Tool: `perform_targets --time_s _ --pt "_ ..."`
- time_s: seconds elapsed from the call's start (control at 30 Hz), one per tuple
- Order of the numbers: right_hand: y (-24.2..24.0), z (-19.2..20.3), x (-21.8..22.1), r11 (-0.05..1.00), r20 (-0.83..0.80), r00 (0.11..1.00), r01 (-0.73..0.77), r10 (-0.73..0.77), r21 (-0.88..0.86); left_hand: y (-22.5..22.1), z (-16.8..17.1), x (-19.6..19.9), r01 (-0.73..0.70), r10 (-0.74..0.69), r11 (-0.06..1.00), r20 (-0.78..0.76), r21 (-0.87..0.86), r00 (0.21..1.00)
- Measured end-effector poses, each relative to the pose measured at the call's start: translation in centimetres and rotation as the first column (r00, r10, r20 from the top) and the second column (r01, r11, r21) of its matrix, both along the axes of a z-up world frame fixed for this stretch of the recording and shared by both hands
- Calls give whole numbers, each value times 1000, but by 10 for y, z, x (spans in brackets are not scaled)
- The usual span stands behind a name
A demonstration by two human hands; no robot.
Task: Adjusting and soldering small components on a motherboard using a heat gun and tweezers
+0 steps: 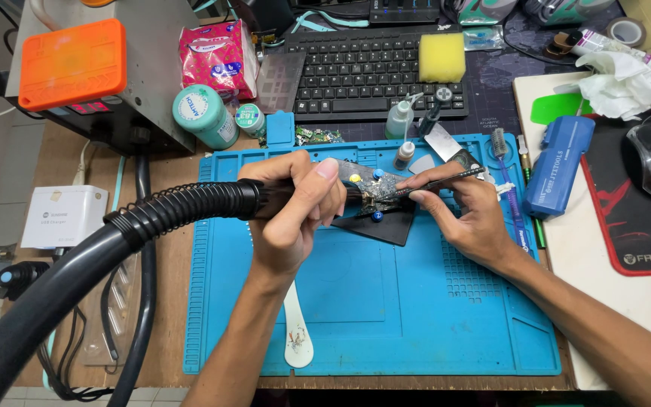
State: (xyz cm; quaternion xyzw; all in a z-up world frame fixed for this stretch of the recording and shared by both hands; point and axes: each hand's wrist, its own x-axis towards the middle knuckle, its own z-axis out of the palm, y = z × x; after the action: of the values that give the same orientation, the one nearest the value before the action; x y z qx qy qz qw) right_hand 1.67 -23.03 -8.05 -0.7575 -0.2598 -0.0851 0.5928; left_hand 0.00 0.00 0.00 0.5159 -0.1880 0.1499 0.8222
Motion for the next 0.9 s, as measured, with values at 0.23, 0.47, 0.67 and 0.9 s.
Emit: perform_targets --time_s 0.23,0.47,0.67,0.9 --pt "-4 1 1 999 -6 999 34 -34 12 9 4 -3 -19 19 1000 10 -1 1000" --pt "-2 10 -4 999 -6 999 37 -37 -27 37 10 -11 -75 75 997 30 16 997" --pt "22 26 -7 997 16 998 54 -53 -61 75 13 -20 -134 132 991 94 16 987" --pt "79 46 -1 993 59 998 34 -27 -111 116 16 -32 -246 242 969 112 27 964"
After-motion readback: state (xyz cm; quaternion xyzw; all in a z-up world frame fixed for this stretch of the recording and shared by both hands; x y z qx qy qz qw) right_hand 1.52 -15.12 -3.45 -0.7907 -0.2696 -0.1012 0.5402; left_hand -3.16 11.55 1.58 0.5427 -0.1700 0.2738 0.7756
